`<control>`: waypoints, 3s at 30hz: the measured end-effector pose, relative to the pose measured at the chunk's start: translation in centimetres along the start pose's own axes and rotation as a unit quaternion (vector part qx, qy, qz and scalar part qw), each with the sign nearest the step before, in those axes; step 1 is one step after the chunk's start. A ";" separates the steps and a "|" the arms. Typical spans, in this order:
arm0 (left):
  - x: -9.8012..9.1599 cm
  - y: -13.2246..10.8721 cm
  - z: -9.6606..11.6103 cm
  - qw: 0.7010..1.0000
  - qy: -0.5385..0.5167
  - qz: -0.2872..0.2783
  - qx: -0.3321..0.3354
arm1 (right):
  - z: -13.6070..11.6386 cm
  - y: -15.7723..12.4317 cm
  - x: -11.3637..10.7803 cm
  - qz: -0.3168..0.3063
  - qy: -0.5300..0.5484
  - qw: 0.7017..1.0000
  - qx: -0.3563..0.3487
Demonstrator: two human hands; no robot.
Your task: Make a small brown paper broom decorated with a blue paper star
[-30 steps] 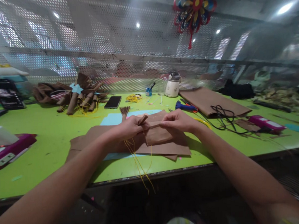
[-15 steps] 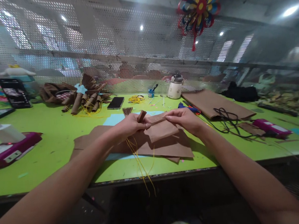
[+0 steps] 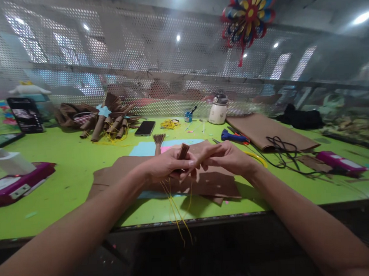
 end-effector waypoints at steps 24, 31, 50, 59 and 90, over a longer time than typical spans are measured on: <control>-4.2 -1.9 1.2 0.959 0.103 0.263 -0.012 | 1.9 -0.8 -3.3 0.186 -0.120 0.971 0.093; -4.0 -1.7 0.9 0.973 0.047 0.225 -0.029 | 1.4 -0.7 -3.0 0.189 -0.155 0.967 0.069; -3.5 -0.7 -0.2 0.981 0.110 0.159 -0.023 | -1.4 -0.1 -1.1 0.153 -0.314 0.935 -0.055; -3.4 -0.9 0.5 0.972 0.158 0.171 -0.039 | 0.4 -0.1 -2.0 0.156 -0.186 0.969 0.038; -3.3 -1.3 2.5 0.895 0.370 0.250 0.004 | 3.8 -0.7 -2.8 0.211 0.026 0.969 0.125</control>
Point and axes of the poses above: each hand's wrist, its own y-axis towards the middle knuckle, its own x-axis out of the palm, z = x × y, the point moved 9 cm from there along y, towards the middle knuckle, and after that the axes turned 13 degrees about -z, right-handed, at the moved point
